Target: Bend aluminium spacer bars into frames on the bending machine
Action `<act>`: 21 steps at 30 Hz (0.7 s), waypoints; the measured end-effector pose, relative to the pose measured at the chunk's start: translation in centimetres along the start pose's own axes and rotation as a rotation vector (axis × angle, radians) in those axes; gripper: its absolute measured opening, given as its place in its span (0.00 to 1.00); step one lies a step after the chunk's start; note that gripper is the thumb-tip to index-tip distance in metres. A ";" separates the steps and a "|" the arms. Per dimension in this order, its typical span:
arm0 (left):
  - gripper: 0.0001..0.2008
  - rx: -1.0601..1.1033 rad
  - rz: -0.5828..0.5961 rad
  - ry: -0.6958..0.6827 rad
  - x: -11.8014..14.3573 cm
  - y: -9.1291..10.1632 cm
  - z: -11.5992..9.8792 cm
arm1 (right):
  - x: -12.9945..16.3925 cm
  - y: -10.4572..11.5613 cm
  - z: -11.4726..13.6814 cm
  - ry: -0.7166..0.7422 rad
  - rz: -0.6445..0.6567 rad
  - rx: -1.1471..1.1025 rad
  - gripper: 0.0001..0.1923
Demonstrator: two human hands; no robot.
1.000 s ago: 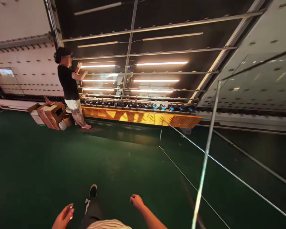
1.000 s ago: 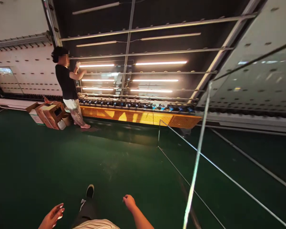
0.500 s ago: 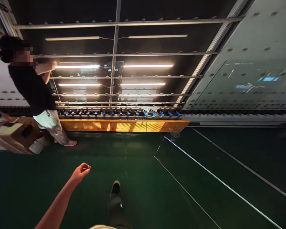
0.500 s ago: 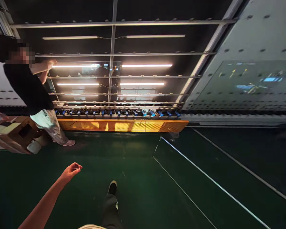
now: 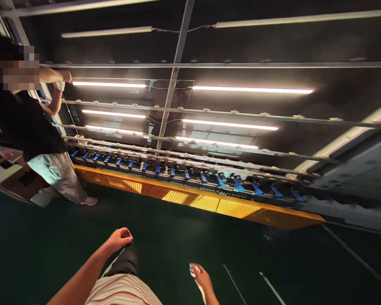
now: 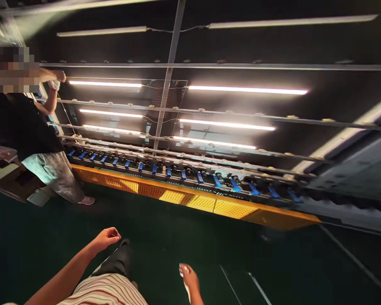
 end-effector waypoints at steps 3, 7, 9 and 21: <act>0.20 0.037 -0.034 0.002 -13.2 1.2 -3.7 | -15.9 -0.6 10.0 0.043 0.031 -0.070 0.24; 0.21 0.088 -0.073 -0.015 -31.0 3.8 -11.0 | -32.7 -4.9 24.6 0.162 0.078 -0.031 0.29; 0.22 0.113 -0.111 -0.039 -39.1 5.6 -16.1 | -38.7 -6.9 31.5 0.216 0.139 0.013 0.29; 0.21 -0.015 -0.402 -0.207 -66.5 2.9 -44.6 | -71.5 6.1 77.4 0.945 -0.070 0.195 0.27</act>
Point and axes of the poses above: each hand's wrist, its own x-axis away from the middle knuckle, its own y-axis out of the back of the hand, z = x × y, the point moved 4 cm from there along -x, towards the middle knuckle, and after that the axes turned 4 degrees about z, right-handed, at the moved point
